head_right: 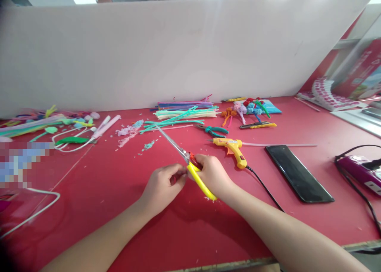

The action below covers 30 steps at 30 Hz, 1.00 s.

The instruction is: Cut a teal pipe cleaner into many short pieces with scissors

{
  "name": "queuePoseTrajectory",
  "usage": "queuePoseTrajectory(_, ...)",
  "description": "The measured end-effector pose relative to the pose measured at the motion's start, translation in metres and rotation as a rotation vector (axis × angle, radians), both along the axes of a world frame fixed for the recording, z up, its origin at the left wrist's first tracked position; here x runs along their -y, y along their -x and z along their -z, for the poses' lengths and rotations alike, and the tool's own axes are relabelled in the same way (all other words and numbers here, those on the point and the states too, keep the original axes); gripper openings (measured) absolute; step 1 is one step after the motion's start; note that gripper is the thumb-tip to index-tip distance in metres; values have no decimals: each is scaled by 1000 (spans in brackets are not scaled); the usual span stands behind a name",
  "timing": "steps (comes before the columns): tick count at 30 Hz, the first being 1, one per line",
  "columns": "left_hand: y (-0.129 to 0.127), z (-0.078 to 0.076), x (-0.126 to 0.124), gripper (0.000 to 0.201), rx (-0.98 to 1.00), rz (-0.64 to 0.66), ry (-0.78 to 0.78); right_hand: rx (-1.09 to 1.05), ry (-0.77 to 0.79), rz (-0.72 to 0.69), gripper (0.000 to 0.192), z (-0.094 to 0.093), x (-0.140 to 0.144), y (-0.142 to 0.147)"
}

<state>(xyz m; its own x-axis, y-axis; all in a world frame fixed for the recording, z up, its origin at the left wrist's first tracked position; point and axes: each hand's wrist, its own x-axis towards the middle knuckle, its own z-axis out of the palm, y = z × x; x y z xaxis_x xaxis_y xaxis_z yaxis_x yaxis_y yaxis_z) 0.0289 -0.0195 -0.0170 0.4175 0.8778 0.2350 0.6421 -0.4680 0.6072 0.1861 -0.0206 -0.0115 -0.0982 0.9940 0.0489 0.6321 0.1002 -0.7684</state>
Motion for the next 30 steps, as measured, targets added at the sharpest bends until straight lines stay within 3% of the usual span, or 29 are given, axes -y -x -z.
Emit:
queuePoseTrajectory(6, -1, 1, 0, 11, 121, 17, 136, 13, -28, -8, 22, 2, -1, -1)
queuePoseTrajectory(20, -1, -1, -1, 12, 206, 25, 205, 6, -42, 2, 26, 2, 0, 0)
queuePoseTrajectory(30, 12, -10, -22, 12, 808, -183, 429, 290, -132, 38, 28, -6, -2, -10)
